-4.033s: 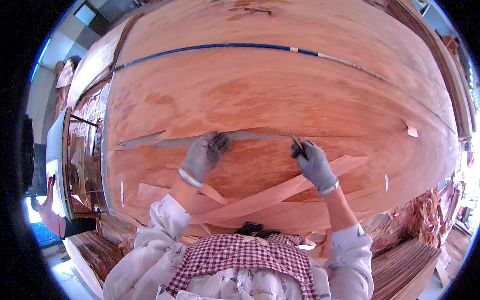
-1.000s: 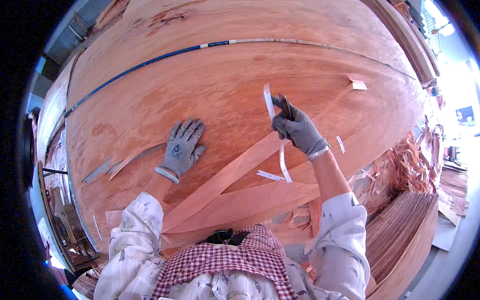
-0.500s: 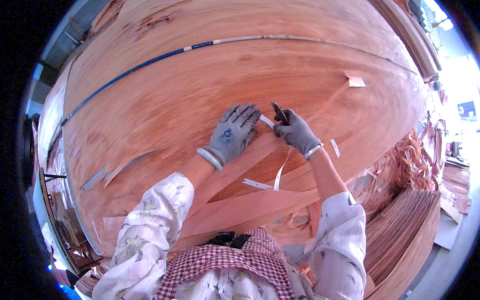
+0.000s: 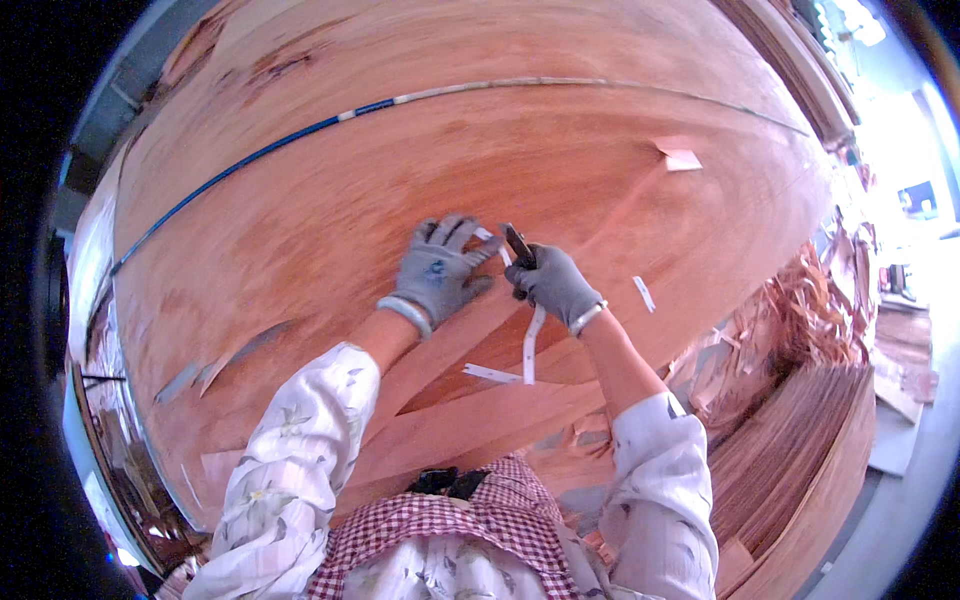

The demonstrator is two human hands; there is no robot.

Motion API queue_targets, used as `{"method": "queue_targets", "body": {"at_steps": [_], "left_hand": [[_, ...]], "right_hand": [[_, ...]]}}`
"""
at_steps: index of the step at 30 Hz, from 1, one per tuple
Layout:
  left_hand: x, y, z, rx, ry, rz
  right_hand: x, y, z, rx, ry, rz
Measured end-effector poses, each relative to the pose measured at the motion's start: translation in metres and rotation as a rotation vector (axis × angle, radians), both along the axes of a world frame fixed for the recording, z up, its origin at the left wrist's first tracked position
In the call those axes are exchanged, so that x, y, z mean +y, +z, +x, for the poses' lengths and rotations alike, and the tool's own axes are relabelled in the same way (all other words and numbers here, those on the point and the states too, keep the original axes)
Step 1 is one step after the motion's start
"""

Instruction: The person applies adhesive tape to sheets of wood veneer, uses a utility knife and a ruler to trim the veneer and tape, and handles various pieces of veneer in a workshop.

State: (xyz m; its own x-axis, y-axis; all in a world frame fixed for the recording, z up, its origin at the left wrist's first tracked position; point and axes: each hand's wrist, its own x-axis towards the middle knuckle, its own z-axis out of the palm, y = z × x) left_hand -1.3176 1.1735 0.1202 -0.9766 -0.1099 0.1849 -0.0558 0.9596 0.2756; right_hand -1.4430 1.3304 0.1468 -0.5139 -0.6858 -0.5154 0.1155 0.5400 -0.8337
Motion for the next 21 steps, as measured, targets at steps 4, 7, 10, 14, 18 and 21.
{"method": "queue_targets", "body": {"at_steps": [4, 7, 10, 14, 18, 21], "left_hand": [[-0.002, -0.001, -0.008, -0.119, -0.035, 0.057], [-0.009, -0.032, 0.026, 0.127, 0.015, 0.044], [-0.025, -0.029, 0.096, 0.207, 0.087, 0.062], [-0.093, 0.01, 0.235, 0.134, 0.469, -0.159], [-0.141, 0.003, 0.334, -0.006, 0.678, -0.333], [-0.16, -0.011, 0.357, 0.033, 0.504, -0.402]], "right_hand": [[-0.027, 0.07, 0.064, 0.155, 0.252, -0.048], [-0.051, 0.117, 0.111, -0.003, 0.238, -0.136], [-0.071, 0.096, 0.133, -0.006, 0.343, -0.203], [-0.091, 0.085, 0.156, -0.016, 0.339, -0.124], [-0.141, 0.075, 0.201, -0.047, 0.384, -0.127], [-0.178, 0.058, 0.223, -0.109, 0.312, -0.22]]}}
